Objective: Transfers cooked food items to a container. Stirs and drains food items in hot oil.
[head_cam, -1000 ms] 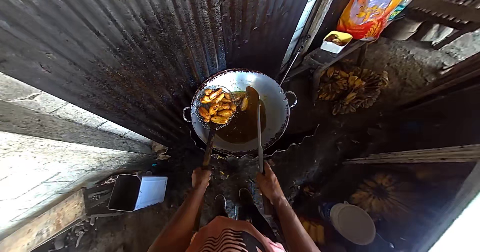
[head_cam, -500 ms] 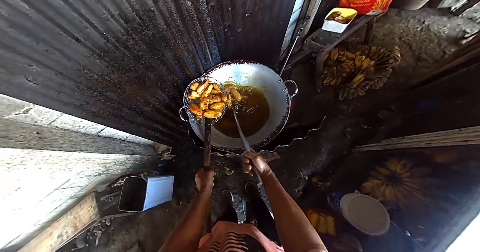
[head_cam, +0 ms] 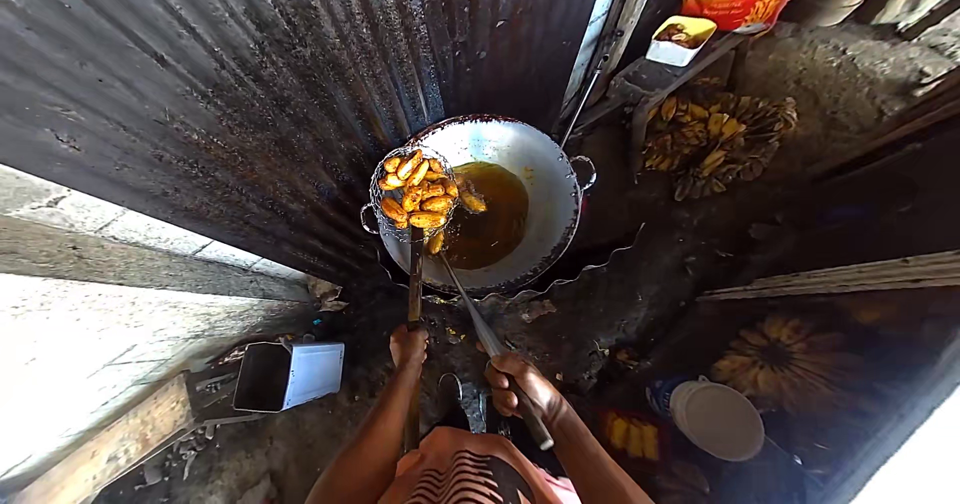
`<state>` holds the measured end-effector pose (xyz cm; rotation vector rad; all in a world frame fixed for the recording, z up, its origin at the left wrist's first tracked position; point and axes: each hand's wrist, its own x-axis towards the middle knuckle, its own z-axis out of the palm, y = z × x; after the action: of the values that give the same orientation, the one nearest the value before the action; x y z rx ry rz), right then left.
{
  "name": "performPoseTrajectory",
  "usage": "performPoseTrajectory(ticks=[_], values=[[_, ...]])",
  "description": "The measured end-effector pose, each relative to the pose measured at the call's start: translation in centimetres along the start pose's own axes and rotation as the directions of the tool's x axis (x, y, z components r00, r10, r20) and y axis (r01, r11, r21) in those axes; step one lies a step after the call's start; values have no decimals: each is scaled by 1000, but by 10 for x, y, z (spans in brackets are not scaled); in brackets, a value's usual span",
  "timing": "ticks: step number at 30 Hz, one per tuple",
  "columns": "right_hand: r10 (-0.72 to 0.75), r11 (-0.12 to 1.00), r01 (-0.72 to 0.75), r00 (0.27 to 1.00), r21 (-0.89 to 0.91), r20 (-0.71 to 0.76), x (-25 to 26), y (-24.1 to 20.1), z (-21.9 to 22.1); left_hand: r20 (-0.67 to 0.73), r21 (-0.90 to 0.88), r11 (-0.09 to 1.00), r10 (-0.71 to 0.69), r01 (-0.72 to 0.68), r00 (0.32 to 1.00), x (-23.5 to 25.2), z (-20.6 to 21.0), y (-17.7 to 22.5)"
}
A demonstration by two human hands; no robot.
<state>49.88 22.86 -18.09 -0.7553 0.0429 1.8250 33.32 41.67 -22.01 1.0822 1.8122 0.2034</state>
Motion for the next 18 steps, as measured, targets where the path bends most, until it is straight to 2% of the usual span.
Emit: performPoseTrajectory(ticks=[5,8,11,15,18], values=[[-88,957,33,979,287,182,-51,10,2,30,-2,1000,-13,13,999,1,-4,3],[-125,935,48,971,350,202,-77,14,11,36,-6,1000,-13,13,999,0,-7,4],[-136,939,76,978,336,158,-97,18,20,47,5,1000,-9,8,999,2,-10,3],[-165,961,158,986,227,16,-127,23,30,67,24,1000,5,-7,998,3,-13,5],[-198,970,199,980,139,-16,-143,24,32,69,82,997,-8,2,998,7,-14,8]])
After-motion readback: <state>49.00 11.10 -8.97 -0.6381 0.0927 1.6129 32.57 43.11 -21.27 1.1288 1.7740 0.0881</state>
